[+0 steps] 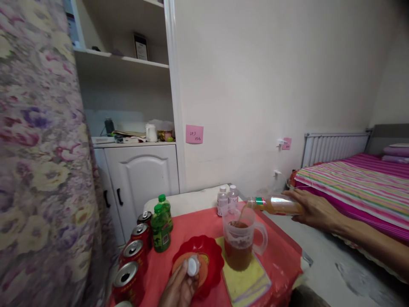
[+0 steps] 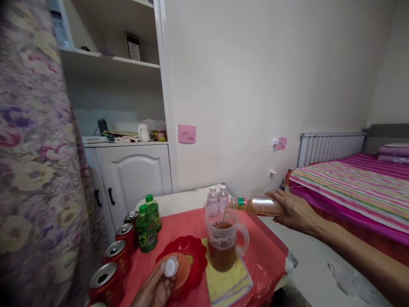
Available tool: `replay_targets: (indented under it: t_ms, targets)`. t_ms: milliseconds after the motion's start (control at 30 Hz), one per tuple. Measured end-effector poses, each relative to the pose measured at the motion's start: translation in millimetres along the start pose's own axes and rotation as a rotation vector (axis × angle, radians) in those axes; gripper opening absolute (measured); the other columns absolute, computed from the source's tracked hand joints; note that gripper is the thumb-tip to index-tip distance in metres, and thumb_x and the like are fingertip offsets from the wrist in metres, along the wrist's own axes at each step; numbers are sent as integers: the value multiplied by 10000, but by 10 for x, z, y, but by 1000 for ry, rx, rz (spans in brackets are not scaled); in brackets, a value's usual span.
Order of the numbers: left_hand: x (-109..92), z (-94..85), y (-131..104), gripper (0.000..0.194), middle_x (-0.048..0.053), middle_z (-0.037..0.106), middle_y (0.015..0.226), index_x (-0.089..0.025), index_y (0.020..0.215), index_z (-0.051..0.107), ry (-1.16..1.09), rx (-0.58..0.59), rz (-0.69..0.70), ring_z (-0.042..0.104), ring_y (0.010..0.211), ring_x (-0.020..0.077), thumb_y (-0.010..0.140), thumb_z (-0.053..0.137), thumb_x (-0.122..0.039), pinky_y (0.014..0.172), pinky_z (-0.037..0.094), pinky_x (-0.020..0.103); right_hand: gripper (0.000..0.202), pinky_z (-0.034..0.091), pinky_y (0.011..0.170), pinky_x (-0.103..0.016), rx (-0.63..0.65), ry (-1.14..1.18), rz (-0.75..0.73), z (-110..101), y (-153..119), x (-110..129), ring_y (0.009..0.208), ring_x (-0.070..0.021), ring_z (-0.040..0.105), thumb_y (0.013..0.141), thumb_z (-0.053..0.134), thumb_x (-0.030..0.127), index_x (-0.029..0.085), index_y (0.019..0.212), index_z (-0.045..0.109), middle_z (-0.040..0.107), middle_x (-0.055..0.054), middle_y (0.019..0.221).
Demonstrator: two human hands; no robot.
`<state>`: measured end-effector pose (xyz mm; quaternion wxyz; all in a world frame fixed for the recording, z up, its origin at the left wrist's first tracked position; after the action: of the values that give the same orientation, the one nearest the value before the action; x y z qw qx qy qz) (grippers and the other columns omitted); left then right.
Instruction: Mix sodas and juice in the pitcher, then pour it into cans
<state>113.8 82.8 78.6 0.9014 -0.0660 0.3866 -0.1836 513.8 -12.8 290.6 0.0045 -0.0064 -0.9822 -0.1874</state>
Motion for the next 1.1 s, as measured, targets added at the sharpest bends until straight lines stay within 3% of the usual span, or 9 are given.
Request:
replay_targets:
  t_ms: [400, 600, 933, 1100]
  targets:
    - [5, -70, 31, 175, 57, 810, 863, -174, 860, 756, 13, -6, 21, 744, 838, 223, 702, 812, -224, 672, 605, 259, 630, 551, 879, -422, -54, -89, -42, -7, 19, -12, 1174, -327, 624, 713, 643, 259, 256, 1321, 480, 636, -112, 1306]
    - [21, -33, 16, 132, 49, 808, 836, -151, 867, 748, -45, 0, -16, 725, 727, 176, 744, 778, -186, 639, 592, 231, 627, 553, 868, -446, -39, -92, -51, -15, 27, 2, 1173, -341, 620, 727, 617, 249, 225, 1336, 471, 621, -141, 1328]
    - [-20, -17, -6, 196, 47, 806, 818, -177, 834, 757, 22, 20, 25, 743, 804, 231, 673, 841, -253, 626, 584, 250, 609, 555, 847, -436, -80, -73, -62, -99, 35, 33, 1114, -334, 645, 695, 650, 262, 243, 1291, 524, 664, -122, 1245]
    - [-23, -21, -19, 209, 45, 801, 796, -173, 837, 751, 42, -3, 32, 736, 745, 208, 661, 843, -240, 623, 578, 249, 621, 546, 845, -442, -86, -82, -55, -115, 33, 4, 1084, -336, 652, 689, 644, 263, 220, 1298, 530, 665, -132, 1222]
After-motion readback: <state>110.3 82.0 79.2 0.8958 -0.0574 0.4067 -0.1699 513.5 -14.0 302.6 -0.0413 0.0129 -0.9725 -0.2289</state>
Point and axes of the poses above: each hand's wrist, its own y-axis towards the middle knuckle, its own z-axis out of the palm, x = y × z, the point moved 9 cm from there along y, towards the middle knuckle
